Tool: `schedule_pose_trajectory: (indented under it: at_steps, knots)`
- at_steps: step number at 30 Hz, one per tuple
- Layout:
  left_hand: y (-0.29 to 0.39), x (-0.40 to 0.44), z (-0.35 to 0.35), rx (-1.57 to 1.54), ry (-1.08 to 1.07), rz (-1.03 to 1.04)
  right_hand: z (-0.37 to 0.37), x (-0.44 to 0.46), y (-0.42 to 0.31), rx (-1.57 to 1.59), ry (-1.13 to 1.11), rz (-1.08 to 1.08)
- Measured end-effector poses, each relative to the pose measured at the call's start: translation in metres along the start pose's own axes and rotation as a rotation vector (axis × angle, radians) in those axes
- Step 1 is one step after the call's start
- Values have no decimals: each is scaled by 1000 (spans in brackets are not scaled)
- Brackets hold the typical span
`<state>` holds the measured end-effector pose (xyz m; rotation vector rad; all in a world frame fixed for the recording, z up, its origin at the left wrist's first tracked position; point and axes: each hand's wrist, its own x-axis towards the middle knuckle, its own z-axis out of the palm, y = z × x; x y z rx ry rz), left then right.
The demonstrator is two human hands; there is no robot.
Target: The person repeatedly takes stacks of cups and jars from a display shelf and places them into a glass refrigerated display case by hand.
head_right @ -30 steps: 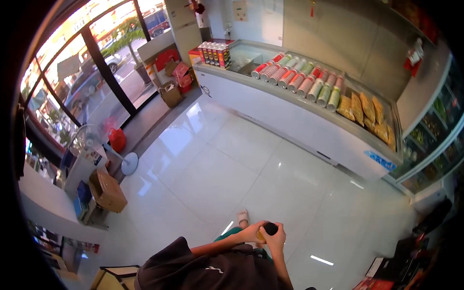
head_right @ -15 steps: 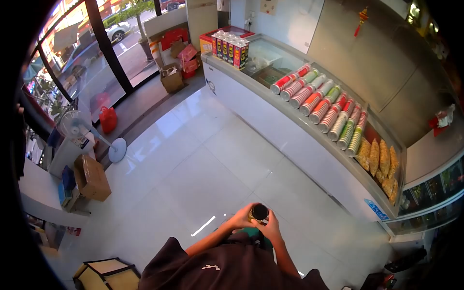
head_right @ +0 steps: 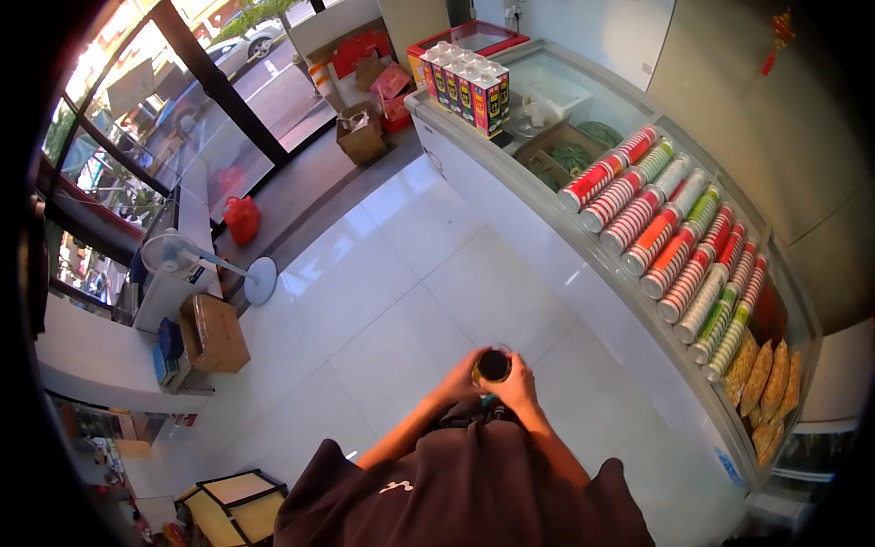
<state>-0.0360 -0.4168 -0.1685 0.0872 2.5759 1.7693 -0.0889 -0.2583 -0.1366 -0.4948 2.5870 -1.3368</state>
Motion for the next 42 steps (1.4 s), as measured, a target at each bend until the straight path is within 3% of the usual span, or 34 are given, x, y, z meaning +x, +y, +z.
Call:
schedule_pose_trajectory:
  at_steps: [2,3,6,7,11,16,20,25,28,32,41,42]
  knots:
    - [10,45,-13,-8,47,-43,-12,54,3,64,23,15]
    - [9,65,-13,17,137,32,-17,78,4,60,29,20]
    - [27,125,-25,-38,206,-96,-36,140,2,-7,70,11]
    - [23,145,-29,16,227,-5,-41,159,0,-2,98,-13]
    - [8,221,-48,-3,239,-24,-50,234,-6,31,64,79]
    - [-32,316,-74,-36,262,29,-49,336,4,-124,64,-5]
    - [-42,399,-106,-111,175,70,-59,419,-9,-121,37,73]
    - [-55,500,-129,-61,310,183,-67,523,13,-143,105,61]
    - [-61,544,-132,38,348,0,-61,577,31,-174,139,-14]
    - [-92,586,-122,129,387,-152,-48,627,66,-183,33,-22]
    - [-131,631,-148,354,592,-159,-22,691,54,-156,-118,2]
    - [-143,595,-182,430,665,-242,-16,696,27,82,-385,105]
